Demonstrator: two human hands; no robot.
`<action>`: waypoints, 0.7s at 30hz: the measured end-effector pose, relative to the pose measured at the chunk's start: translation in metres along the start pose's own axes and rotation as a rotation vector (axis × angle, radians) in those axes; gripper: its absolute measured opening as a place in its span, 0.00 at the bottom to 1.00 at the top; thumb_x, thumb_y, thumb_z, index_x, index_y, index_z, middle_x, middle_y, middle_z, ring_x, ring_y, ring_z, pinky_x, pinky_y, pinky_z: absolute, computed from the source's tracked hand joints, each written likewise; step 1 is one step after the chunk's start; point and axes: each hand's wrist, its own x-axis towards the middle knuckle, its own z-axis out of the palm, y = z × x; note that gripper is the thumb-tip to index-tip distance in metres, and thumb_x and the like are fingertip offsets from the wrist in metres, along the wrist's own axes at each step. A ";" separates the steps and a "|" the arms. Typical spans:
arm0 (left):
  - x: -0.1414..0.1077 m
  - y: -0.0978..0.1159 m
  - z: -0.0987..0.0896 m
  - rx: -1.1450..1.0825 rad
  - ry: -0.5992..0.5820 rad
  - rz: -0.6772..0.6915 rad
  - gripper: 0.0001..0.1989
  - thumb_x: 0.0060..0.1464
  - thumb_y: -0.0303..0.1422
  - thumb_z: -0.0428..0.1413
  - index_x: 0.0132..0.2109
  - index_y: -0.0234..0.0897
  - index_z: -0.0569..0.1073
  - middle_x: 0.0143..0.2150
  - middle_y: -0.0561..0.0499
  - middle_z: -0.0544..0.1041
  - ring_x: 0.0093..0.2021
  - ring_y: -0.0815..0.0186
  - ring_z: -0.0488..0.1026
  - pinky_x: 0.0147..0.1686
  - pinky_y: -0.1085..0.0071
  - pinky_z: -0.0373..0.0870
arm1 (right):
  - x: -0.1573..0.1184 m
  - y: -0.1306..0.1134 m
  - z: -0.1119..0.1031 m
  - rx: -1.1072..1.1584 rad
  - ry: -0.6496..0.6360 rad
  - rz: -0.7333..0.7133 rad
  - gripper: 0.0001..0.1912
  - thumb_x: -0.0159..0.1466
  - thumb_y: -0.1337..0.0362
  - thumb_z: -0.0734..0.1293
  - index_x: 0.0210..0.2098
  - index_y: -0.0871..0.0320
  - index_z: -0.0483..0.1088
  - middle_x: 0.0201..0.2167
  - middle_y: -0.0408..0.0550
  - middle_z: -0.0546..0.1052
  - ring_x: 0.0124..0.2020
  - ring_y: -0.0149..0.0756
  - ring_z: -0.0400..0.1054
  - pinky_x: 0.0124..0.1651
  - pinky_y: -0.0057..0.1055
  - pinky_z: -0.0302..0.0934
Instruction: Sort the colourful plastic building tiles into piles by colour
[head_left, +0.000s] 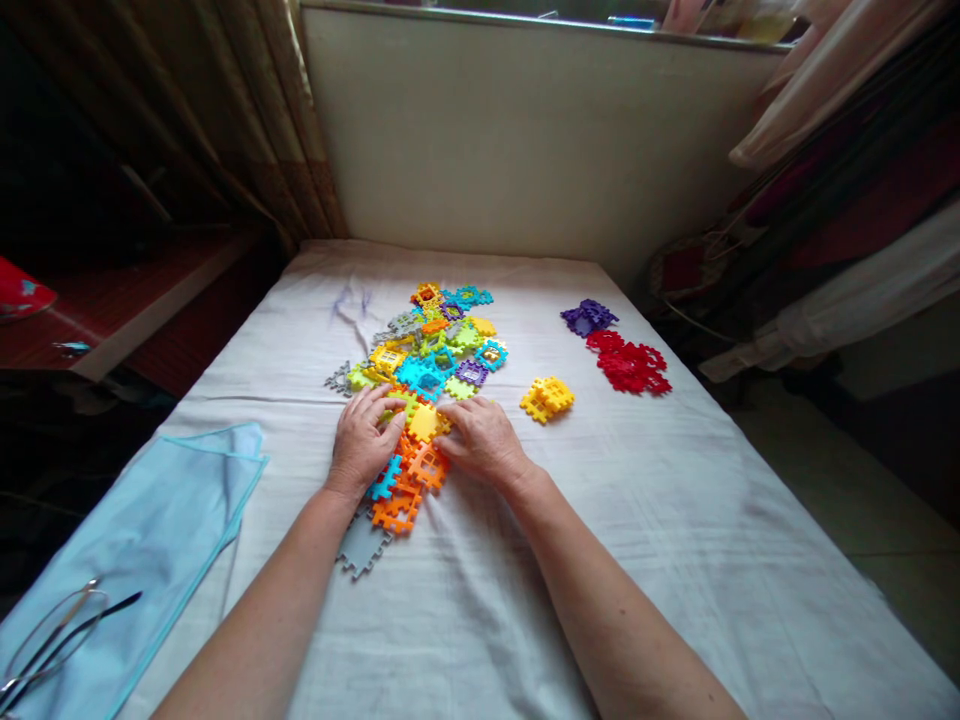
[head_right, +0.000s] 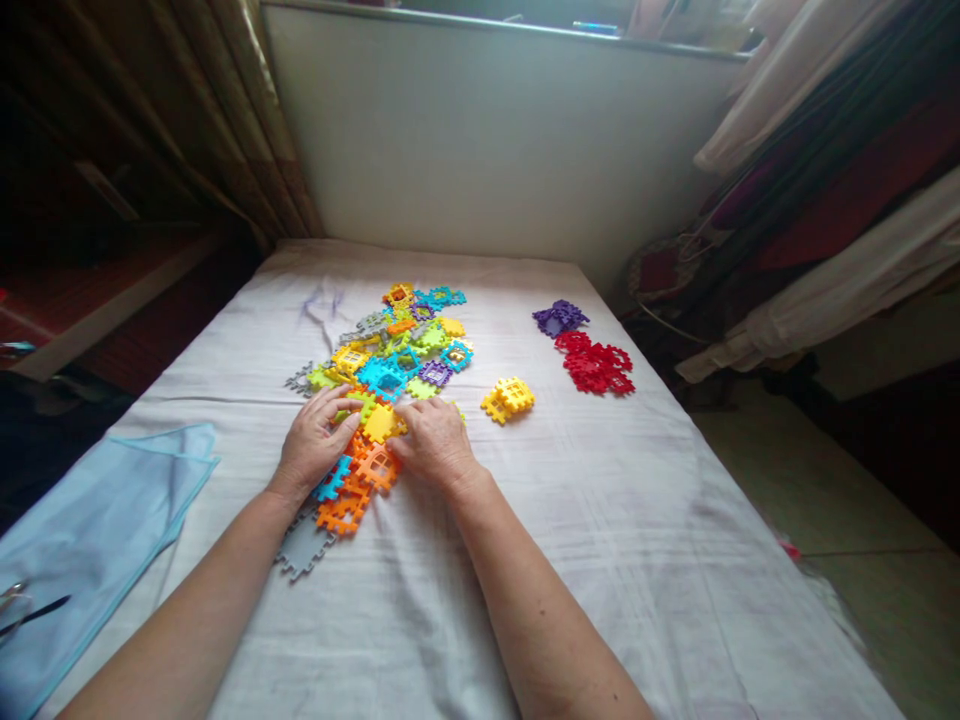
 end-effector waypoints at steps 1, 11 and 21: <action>0.000 -0.001 0.000 0.002 -0.005 -0.004 0.11 0.58 0.38 0.52 0.41 0.42 0.76 0.54 0.47 0.77 0.59 0.59 0.69 0.65 0.53 0.58 | 0.000 -0.001 0.000 0.009 0.009 0.018 0.20 0.62 0.58 0.67 0.53 0.54 0.72 0.48 0.50 0.78 0.50 0.42 0.67 0.53 0.35 0.57; -0.001 0.000 0.001 0.016 -0.016 -0.018 0.12 0.58 0.39 0.51 0.42 0.42 0.76 0.56 0.47 0.76 0.61 0.57 0.68 0.64 0.52 0.59 | 0.005 -0.006 0.012 0.316 0.147 0.231 0.10 0.61 0.62 0.67 0.42 0.51 0.77 0.37 0.43 0.81 0.38 0.34 0.72 0.44 0.30 0.61; 0.000 0.003 -0.001 0.004 -0.007 -0.023 0.14 0.59 0.42 0.50 0.42 0.41 0.76 0.56 0.45 0.76 0.60 0.56 0.69 0.64 0.52 0.59 | 0.016 0.015 0.008 0.928 0.141 0.379 0.09 0.53 0.66 0.66 0.34 0.58 0.75 0.25 0.39 0.77 0.27 0.28 0.69 0.31 0.24 0.63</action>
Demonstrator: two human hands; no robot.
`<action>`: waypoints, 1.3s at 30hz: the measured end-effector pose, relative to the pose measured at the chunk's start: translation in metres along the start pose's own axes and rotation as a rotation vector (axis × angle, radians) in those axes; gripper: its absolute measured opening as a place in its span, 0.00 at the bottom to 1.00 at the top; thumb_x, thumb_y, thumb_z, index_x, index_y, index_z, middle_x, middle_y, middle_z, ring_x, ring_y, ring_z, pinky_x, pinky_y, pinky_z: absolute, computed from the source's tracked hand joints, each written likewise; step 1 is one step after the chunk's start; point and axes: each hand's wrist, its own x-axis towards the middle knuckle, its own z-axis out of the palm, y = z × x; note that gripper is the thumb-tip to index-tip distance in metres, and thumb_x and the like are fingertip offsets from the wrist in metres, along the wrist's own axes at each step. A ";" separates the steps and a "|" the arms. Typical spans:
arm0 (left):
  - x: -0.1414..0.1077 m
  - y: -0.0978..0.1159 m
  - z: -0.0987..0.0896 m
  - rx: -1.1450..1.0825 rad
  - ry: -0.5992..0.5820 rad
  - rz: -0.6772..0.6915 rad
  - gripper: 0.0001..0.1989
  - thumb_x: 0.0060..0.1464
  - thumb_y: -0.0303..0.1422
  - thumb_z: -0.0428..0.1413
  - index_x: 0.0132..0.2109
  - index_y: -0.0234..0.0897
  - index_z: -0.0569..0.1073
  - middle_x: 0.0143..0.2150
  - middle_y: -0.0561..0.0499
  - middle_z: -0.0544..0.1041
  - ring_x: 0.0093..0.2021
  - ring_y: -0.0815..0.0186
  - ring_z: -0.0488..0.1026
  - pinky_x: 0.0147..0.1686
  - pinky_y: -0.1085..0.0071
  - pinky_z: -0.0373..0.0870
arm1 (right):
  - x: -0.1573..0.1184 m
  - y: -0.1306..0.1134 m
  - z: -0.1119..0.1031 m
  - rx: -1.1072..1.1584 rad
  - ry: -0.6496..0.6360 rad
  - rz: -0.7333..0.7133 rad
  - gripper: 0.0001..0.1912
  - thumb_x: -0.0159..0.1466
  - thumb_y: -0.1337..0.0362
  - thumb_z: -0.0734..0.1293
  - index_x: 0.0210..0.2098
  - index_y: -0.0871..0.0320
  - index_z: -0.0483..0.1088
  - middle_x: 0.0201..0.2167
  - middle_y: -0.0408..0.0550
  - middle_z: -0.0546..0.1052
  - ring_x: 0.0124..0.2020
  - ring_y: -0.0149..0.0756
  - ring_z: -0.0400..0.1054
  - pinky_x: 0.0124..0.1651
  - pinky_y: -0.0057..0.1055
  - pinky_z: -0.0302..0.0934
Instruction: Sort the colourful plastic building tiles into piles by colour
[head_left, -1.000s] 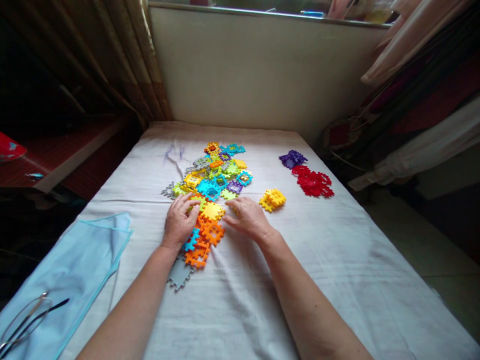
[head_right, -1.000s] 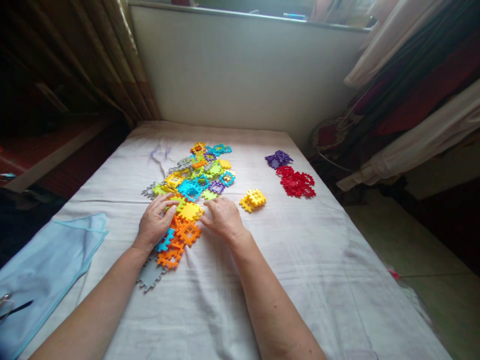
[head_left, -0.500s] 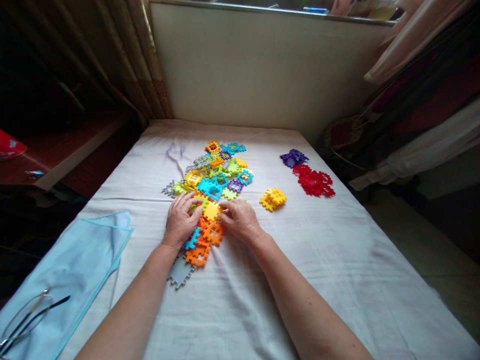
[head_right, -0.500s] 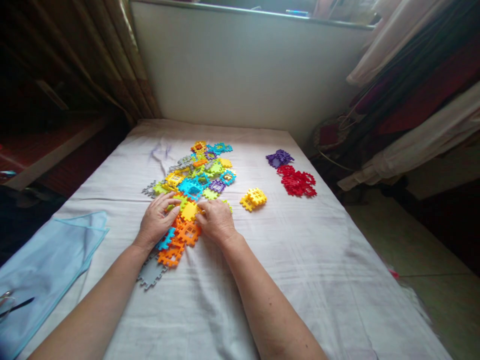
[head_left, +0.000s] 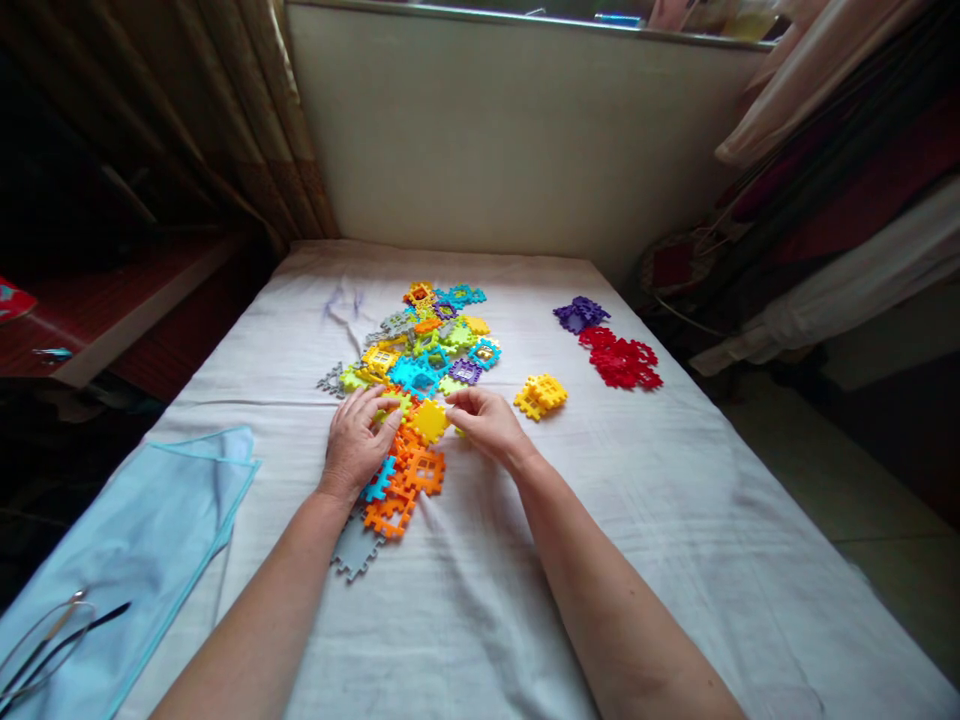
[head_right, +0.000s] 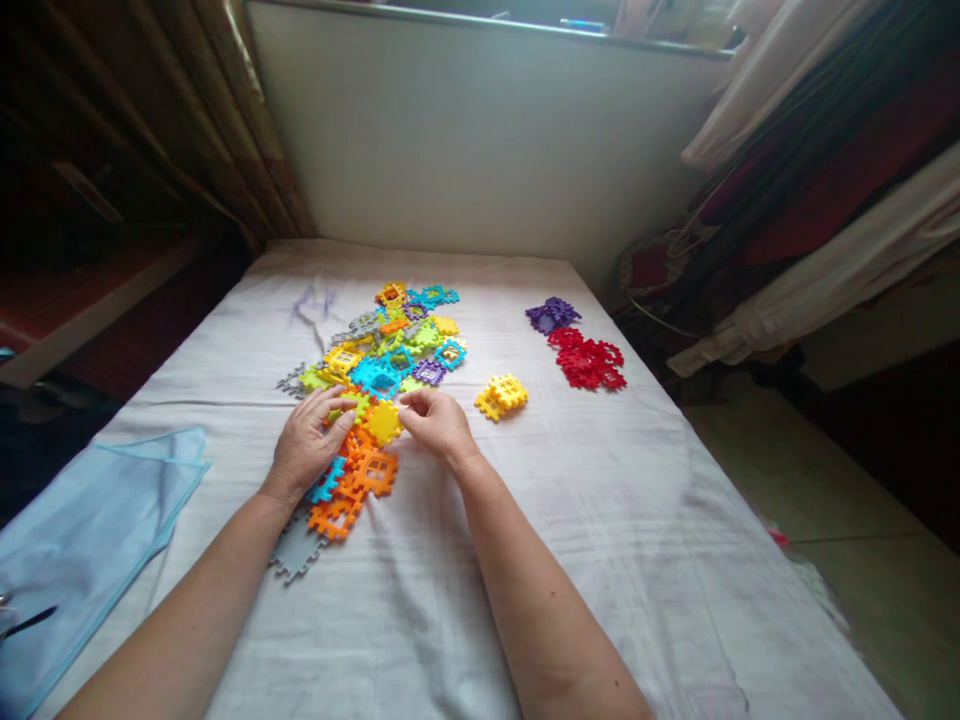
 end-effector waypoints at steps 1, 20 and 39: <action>0.000 0.000 0.000 -0.002 -0.005 0.000 0.14 0.59 0.42 0.50 0.42 0.41 0.76 0.56 0.45 0.76 0.60 0.56 0.69 0.64 0.52 0.59 | 0.001 -0.003 -0.011 0.030 -0.011 0.008 0.08 0.52 0.66 0.66 0.33 0.58 0.75 0.25 0.40 0.77 0.26 0.27 0.68 0.31 0.23 0.63; 0.001 -0.002 0.001 -0.002 -0.005 0.002 0.13 0.56 0.40 0.51 0.41 0.41 0.77 0.55 0.44 0.76 0.60 0.54 0.69 0.64 0.51 0.60 | -0.004 0.012 -0.134 -0.491 0.271 0.189 0.08 0.51 0.67 0.69 0.30 0.59 0.78 0.29 0.46 0.81 0.31 0.34 0.73 0.36 0.26 0.64; 0.000 0.000 0.002 0.029 0.019 -0.036 0.10 0.55 0.42 0.55 0.37 0.40 0.74 0.57 0.42 0.74 0.60 0.54 0.68 0.63 0.53 0.61 | -0.016 -0.024 -0.008 -0.937 0.011 -0.153 0.13 0.66 0.60 0.61 0.41 0.52 0.77 0.43 0.49 0.80 0.44 0.38 0.71 0.43 0.30 0.61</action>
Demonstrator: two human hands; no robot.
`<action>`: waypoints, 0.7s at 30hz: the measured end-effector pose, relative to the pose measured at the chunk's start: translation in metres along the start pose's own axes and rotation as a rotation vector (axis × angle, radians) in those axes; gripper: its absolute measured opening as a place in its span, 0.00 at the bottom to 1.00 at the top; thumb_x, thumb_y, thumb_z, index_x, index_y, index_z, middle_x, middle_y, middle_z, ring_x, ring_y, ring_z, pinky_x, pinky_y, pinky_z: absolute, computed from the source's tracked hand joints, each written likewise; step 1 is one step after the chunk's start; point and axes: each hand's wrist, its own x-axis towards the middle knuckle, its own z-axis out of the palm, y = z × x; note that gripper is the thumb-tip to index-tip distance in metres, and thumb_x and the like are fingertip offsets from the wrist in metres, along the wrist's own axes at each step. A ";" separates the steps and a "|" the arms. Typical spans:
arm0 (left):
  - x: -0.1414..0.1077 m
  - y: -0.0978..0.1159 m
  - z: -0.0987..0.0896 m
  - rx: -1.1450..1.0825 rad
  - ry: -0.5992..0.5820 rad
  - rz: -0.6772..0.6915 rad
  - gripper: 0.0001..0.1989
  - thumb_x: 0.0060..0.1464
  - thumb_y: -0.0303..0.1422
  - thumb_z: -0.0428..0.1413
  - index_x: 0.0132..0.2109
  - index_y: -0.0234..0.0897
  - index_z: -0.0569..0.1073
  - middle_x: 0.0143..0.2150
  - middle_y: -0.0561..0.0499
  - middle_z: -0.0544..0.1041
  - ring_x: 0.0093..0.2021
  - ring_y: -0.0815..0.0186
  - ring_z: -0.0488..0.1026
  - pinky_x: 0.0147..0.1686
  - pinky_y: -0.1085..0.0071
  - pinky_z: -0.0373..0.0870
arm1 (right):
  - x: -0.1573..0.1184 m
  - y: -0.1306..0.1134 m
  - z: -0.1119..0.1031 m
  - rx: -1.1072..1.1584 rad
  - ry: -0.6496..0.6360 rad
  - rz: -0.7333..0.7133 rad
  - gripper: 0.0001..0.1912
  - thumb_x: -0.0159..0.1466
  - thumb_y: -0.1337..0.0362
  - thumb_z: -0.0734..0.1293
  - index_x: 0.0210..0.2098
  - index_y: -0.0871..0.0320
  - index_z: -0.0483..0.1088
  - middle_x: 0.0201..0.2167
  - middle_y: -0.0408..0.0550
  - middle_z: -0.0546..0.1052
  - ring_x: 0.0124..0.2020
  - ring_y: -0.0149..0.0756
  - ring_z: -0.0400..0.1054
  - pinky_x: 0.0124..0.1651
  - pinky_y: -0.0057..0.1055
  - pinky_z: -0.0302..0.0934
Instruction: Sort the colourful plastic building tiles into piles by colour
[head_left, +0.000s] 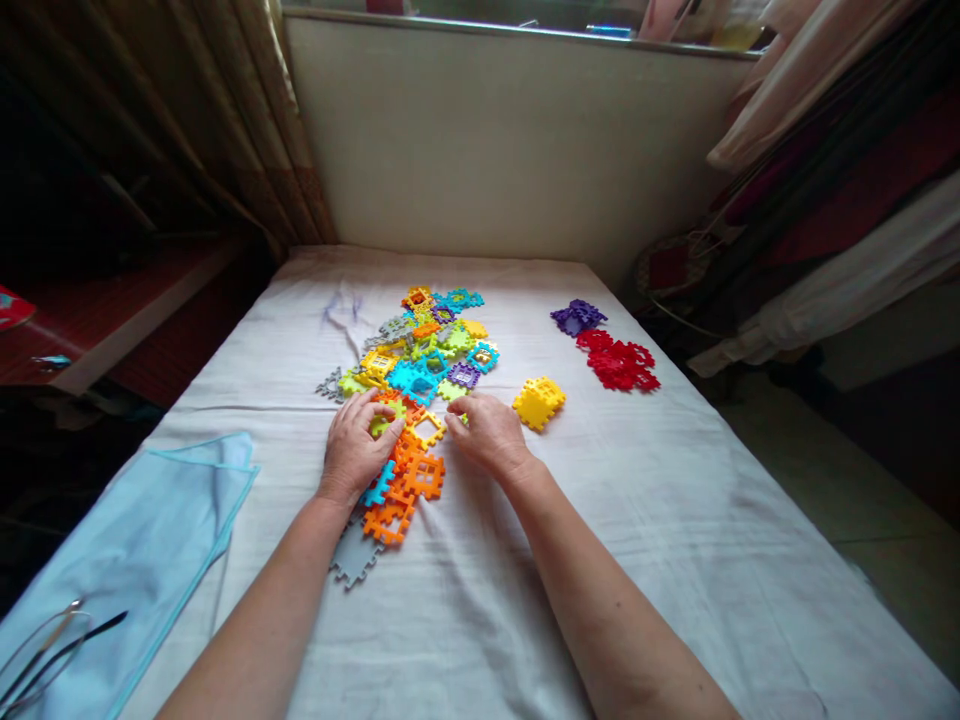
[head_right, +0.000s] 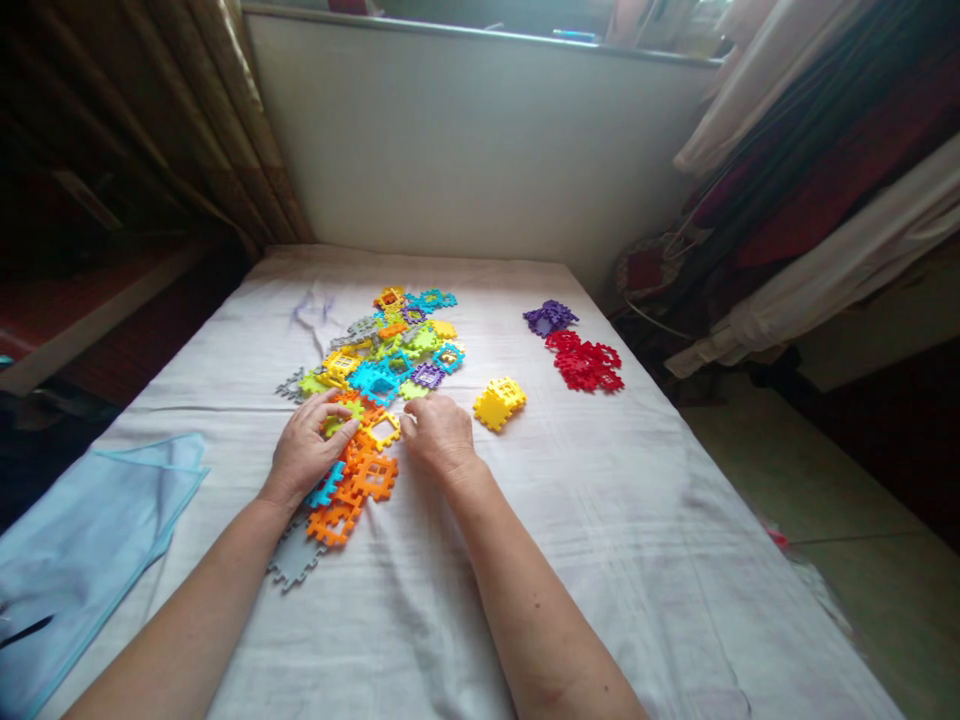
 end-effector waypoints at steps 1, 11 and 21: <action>0.000 0.000 0.000 0.000 0.002 -0.001 0.10 0.54 0.41 0.55 0.37 0.40 0.74 0.57 0.42 0.74 0.60 0.54 0.68 0.63 0.53 0.61 | -0.001 -0.004 0.004 -0.023 0.002 -0.016 0.14 0.66 0.59 0.61 0.42 0.53 0.77 0.43 0.50 0.79 0.45 0.39 0.70 0.44 0.31 0.61; 0.000 0.000 0.000 -0.011 -0.001 0.003 0.09 0.56 0.39 0.53 0.38 0.42 0.74 0.56 0.46 0.75 0.59 0.57 0.69 0.63 0.54 0.61 | -0.004 -0.014 0.017 -0.097 0.024 -0.023 0.12 0.65 0.59 0.63 0.38 0.56 0.77 0.43 0.53 0.76 0.49 0.44 0.65 0.48 0.37 0.59; -0.001 -0.001 0.001 -0.023 0.001 0.012 0.12 0.57 0.40 0.50 0.39 0.40 0.75 0.56 0.43 0.75 0.59 0.56 0.69 0.63 0.54 0.61 | 0.000 -0.018 0.016 -0.092 0.010 -0.001 0.13 0.65 0.58 0.63 0.38 0.58 0.76 0.44 0.55 0.76 0.49 0.45 0.65 0.48 0.39 0.58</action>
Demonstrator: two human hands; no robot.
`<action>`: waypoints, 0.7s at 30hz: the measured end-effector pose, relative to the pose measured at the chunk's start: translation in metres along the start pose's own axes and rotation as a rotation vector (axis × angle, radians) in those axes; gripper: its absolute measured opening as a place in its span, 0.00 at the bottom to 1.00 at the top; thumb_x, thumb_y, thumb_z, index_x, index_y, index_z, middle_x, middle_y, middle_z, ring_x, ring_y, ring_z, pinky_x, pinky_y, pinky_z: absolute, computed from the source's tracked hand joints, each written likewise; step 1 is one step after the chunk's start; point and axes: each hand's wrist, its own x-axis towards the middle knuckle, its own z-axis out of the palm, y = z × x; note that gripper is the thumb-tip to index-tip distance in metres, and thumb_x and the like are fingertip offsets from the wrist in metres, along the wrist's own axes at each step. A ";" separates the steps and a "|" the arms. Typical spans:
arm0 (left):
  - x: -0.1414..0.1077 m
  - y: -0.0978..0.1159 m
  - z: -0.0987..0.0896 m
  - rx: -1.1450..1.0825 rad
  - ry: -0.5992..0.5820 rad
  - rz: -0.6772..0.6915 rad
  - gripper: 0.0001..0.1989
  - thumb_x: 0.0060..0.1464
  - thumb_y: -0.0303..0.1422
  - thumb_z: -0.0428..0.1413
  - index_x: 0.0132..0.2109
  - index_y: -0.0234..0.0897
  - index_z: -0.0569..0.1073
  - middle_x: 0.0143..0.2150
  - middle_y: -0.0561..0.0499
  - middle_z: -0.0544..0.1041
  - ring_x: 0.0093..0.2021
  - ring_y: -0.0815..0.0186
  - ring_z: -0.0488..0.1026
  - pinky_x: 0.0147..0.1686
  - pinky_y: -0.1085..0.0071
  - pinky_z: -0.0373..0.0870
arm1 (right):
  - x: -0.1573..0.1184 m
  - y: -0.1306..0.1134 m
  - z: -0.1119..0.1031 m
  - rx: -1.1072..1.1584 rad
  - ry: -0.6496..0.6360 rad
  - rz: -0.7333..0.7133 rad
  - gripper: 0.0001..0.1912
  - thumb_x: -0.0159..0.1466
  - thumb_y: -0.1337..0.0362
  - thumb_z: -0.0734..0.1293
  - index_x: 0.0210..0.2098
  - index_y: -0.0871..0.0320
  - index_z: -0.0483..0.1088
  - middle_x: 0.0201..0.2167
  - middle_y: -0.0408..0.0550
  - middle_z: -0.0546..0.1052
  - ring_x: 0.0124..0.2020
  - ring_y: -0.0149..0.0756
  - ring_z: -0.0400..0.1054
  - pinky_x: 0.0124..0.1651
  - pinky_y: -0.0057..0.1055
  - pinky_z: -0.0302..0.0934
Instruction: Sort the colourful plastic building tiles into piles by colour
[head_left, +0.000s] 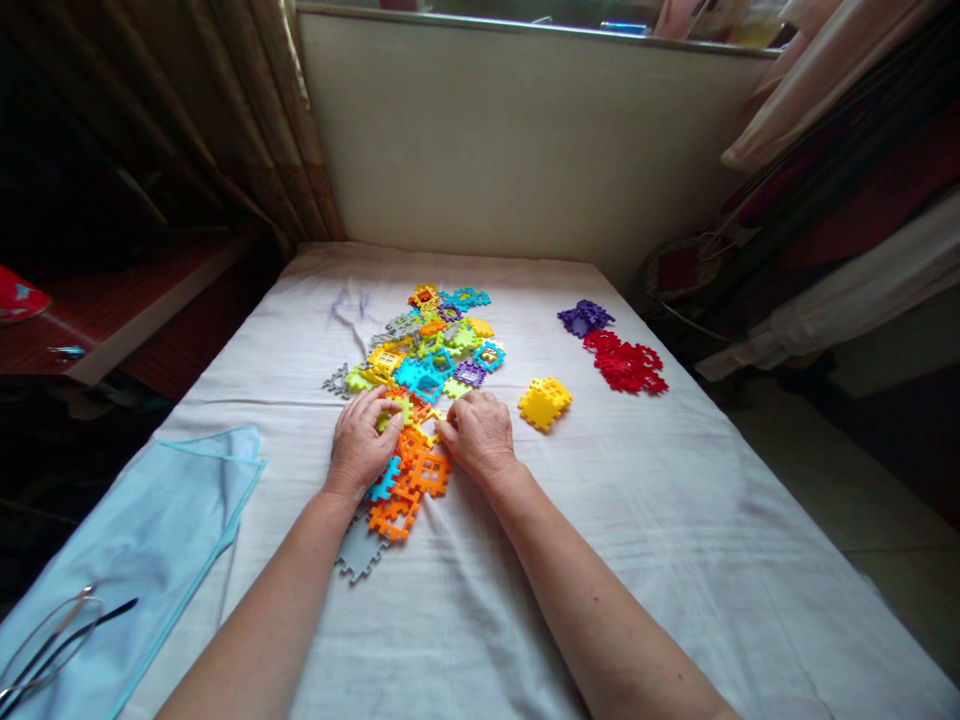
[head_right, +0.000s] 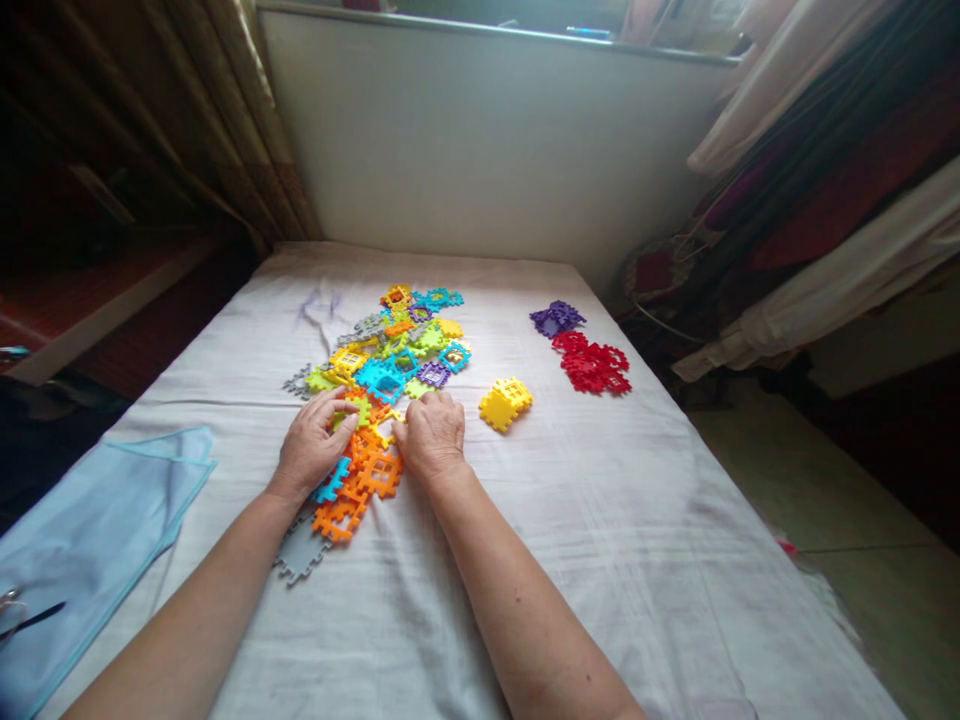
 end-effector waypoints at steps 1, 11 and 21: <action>0.000 0.000 0.000 -0.001 0.000 -0.002 0.11 0.57 0.39 0.50 0.39 0.40 0.75 0.56 0.43 0.75 0.59 0.56 0.69 0.63 0.54 0.61 | 0.000 -0.001 0.000 -0.002 -0.006 0.003 0.13 0.65 0.59 0.62 0.38 0.58 0.76 0.44 0.55 0.76 0.49 0.45 0.65 0.48 0.39 0.58; 0.000 0.000 -0.001 0.007 -0.018 -0.014 0.10 0.57 0.39 0.51 0.39 0.42 0.75 0.56 0.46 0.75 0.60 0.57 0.69 0.63 0.54 0.61 | 0.005 0.009 -0.014 -0.041 -0.018 0.082 0.13 0.65 0.63 0.61 0.44 0.61 0.75 0.46 0.59 0.76 0.49 0.45 0.67 0.49 0.38 0.60; 0.001 0.003 -0.002 -0.017 -0.015 -0.015 0.12 0.56 0.38 0.50 0.41 0.40 0.75 0.56 0.44 0.76 0.59 0.57 0.69 0.62 0.56 0.61 | 0.002 0.110 -0.062 -0.027 0.099 0.480 0.15 0.63 0.58 0.62 0.40 0.55 0.79 0.43 0.53 0.79 0.44 0.42 0.73 0.42 0.32 0.61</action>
